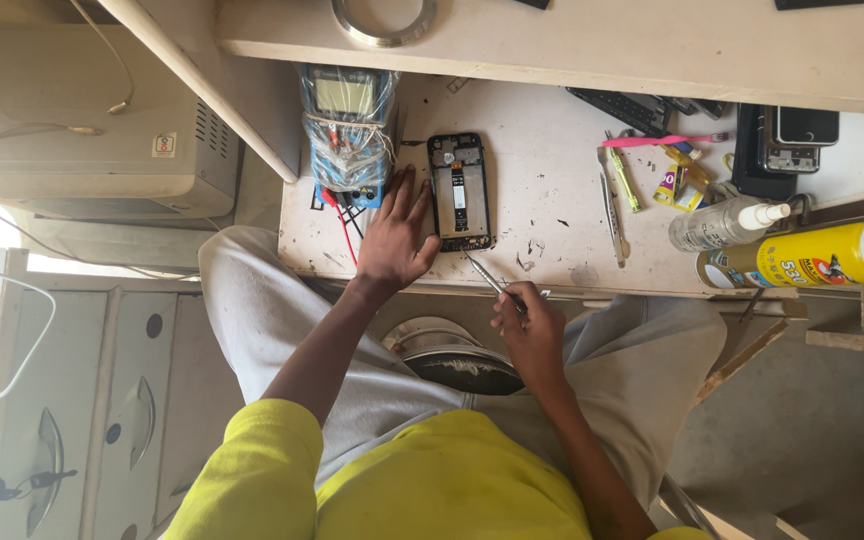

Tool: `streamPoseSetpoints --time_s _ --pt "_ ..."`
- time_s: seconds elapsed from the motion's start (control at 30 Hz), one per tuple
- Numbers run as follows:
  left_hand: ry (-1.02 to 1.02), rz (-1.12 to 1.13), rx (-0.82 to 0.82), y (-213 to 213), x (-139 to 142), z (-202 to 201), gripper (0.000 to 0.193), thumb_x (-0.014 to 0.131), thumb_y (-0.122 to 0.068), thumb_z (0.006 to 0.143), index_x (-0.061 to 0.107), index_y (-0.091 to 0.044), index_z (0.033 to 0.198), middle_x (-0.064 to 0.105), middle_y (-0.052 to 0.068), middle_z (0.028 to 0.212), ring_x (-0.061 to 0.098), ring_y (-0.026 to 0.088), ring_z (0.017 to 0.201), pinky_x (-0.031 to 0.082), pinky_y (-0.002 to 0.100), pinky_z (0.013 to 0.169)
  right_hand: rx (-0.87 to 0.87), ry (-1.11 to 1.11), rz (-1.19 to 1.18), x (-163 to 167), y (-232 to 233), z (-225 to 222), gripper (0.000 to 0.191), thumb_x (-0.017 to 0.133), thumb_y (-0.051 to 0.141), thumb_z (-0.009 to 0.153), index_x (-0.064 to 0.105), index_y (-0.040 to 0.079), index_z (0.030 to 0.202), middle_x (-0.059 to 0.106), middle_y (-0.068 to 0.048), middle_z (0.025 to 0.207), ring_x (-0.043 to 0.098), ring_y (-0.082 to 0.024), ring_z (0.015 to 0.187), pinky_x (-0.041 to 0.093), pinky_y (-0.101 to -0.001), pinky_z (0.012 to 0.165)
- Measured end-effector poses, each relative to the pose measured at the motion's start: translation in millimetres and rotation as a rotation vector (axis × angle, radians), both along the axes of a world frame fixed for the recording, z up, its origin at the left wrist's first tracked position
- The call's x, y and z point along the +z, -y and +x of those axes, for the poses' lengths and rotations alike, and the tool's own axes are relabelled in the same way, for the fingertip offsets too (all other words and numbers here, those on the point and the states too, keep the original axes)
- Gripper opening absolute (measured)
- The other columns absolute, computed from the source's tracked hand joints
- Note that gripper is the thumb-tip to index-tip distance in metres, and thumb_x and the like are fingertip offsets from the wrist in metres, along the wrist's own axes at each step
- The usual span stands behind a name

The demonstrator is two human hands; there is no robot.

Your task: The person sits at a repair bench and disassembles a smartphone. They use a screwdriver to remove screws from the phone's back, pry open the rear cover, lift out the battery, and hold the opened chassis while working on internal components.

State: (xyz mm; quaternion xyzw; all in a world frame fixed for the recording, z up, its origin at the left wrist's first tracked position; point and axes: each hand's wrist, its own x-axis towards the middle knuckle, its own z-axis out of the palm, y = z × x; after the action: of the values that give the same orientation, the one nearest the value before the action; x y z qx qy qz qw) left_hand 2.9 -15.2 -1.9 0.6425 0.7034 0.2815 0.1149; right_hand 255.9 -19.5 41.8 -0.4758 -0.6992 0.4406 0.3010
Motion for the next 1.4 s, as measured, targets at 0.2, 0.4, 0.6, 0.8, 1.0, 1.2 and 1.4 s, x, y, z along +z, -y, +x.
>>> streamPoseSetpoints --time_s 0.2,0.4,0.6,0.8,1.0,1.2,1.4 --pt "0.014 -0.017 -0.001 0.5 2.7 -0.5 0.082 0.058 -0.041 0.086 0.041 0.002 0.154 0.023 0.027 0.166 0.022 0.042 0.155 0.028 0.050 0.123 -0.005 0.018 0.016 0.7 0.3 -2.3 0.009 0.063 0.009 0.100 0.063 0.000 0.099 0.071 -0.008 0.079 0.073 -0.011 0.064 0.053 -0.0245 0.052" --pt "-0.011 -0.016 -0.004 0.6 2.7 -1.7 0.082 0.059 -0.043 0.088 0.040 0.002 0.154 0.023 0.028 0.165 0.021 0.043 0.155 0.028 0.051 0.123 -0.004 0.009 0.033 2.8 1.3 -4.6 0.008 0.064 0.007 0.100 0.063 0.000 0.099 0.071 -0.008 0.079 0.073 -0.011 0.064 0.053 -0.0247 0.051" --pt "0.000 -0.008 -0.006 0.7 -0.2 -2.0 0.082 0.059 -0.043 0.089 0.040 0.002 0.155 0.023 0.028 0.166 0.022 0.043 0.155 0.029 0.051 0.123 0.003 0.005 0.008 3.8 1.7 -5.1 0.008 0.063 0.007 0.100 0.063 0.000 0.098 0.070 -0.007 0.079 0.072 -0.011 0.063 0.053 -0.0244 0.050" --pt "-0.022 -0.012 -0.009 -0.4 -3.3 -3.2 0.085 0.059 -0.043 0.087 0.039 0.002 0.155 0.022 0.028 0.165 0.022 0.043 0.154 0.028 0.050 0.123 0.022 0.018 0.019 4.9 2.2 -5.8 0.008 0.063 0.007 0.100 0.063 0.000 0.099 0.071 -0.007 0.078 0.073 -0.011 0.064 0.054 -0.0241 0.050" --pt "-0.018 -0.007 -0.011 -0.5 -4.6 -2.7 0.083 0.059 -0.043 0.088 0.039 0.002 0.155 0.022 0.028 0.166 0.022 0.043 0.155 0.028 0.050 0.123 0.000 0.007 0.015 6.0 3.2 -6.6 0.009 0.063 0.008 0.100 0.063 0.000 0.098 0.070 -0.007 0.078 0.073 -0.011 0.064 0.053 -0.0240 0.050" --pt "-0.007 -0.012 -0.011 -0.1 -1.8 -2.5 0.083 0.059 -0.043 0.088 0.039 0.002 0.155 0.022 0.028 0.166 0.021 0.043 0.155 0.028 0.050 0.124 -0.011 -0.005 -0.011 7.6 3.2 -7.2 0.009 0.063 0.009 0.101 0.063 0.000 0.099 0.070 -0.007 0.077 0.072 -0.011 0.063 0.053 -0.0245 0.050" --pt "0.003 -0.023 -0.006 -0.6 1.4 -1.6 0.083 0.060 -0.042 0.088 0.039 0.002 0.155 0.023 0.028 0.165 0.021 0.042 0.155 0.028 0.050 0.123 -0.019 -0.010 -0.022 8.2 2.6 -8.6 0.010 0.063 0.010 0.101 0.064 0.000 0.098 0.071 -0.007 0.078 0.073 -0.011 0.063 0.053 -0.0245 0.051"
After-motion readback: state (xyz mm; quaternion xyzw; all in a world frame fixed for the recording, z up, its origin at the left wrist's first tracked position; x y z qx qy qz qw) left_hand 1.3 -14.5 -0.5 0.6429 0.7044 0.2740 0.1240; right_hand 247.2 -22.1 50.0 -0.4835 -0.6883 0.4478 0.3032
